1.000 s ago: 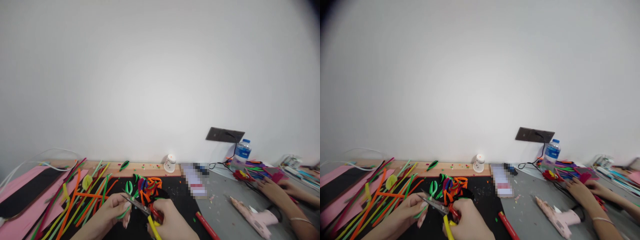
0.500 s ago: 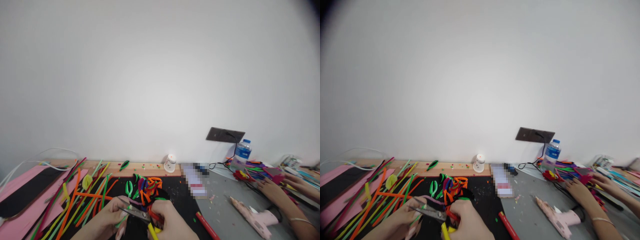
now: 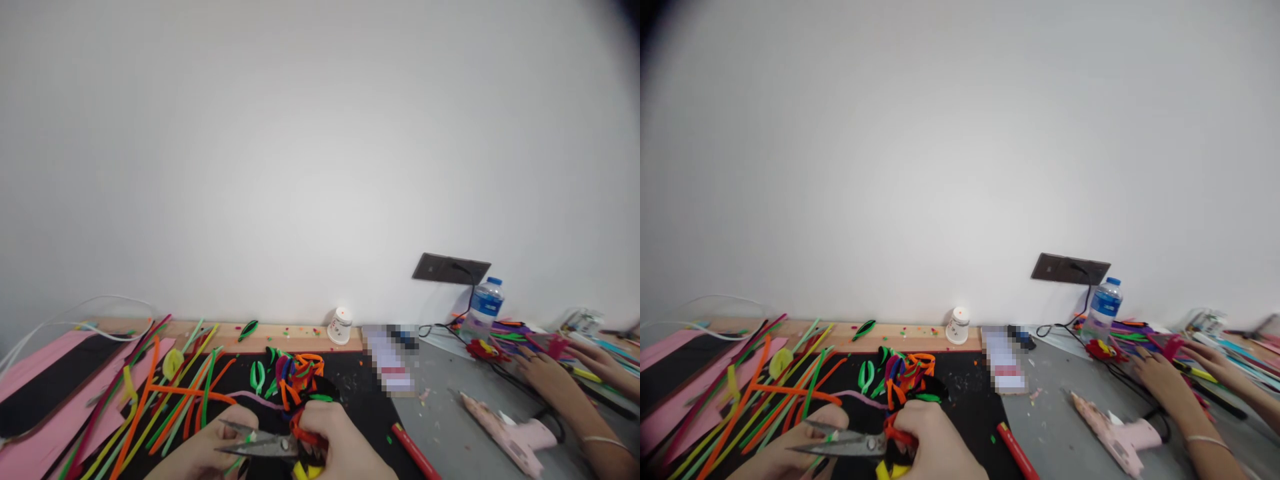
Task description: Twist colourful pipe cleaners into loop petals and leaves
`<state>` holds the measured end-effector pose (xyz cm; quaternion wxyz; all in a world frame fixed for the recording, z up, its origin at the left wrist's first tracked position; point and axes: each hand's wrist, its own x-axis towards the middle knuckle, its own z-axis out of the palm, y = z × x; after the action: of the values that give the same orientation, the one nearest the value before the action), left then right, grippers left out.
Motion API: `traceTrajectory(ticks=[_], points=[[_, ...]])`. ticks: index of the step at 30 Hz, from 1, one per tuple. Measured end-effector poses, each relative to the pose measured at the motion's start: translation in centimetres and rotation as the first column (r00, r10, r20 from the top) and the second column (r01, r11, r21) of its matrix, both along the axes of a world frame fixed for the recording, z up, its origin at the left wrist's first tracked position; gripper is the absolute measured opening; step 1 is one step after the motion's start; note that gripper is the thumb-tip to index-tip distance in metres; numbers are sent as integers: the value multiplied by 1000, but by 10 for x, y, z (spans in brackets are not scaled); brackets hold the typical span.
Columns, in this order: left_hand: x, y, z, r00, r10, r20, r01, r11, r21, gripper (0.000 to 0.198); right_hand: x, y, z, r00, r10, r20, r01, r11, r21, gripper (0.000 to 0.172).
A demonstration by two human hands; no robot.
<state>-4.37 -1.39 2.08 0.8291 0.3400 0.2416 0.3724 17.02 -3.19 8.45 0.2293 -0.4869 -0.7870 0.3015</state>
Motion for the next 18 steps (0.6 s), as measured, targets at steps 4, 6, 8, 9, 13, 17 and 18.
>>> traceTrajectory(ticks=[4, 6, 8, 9, 13, 17, 18], points=[[1, -4, 6, 999, -16, -36, 17, 1000, 17, 25, -2, -1, -3, 1000, -3, 16, 3, 1000, 23, 22], [3, -5, 8, 999, -31, -12, 31, 999, 16, 28, -3, -1, -6, 1000, -2, 25, 1, 999, 47, 22], [5, -6, 8, 999, -46, 19, 46, 999, -1, 31, -4, 1, -9, 1000, 10, 29, -12, 997, 80, 22], [5, -5, 7, 998, -49, 33, 49, 999, -14, 31, -5, 2, -10, 999, 20, 31, -22, 995, 95, 22], [4, -3, -3, 998, -21, 56, 25, 996, -84, 27, -6, 6, -15, 997, 59, 40, -64, 989, 135, 24], [4, -2, -10, 998, -8, 58, 14, 995, -102, 28, -6, 8, -16, 993, 95, 68, -104, 985, 136, 25], [4, -2, -10, 998, 2, 60, 4, 995, -102, 27, -6, 8, -15, 993, 97, 75, -106, 986, 128, 24]])
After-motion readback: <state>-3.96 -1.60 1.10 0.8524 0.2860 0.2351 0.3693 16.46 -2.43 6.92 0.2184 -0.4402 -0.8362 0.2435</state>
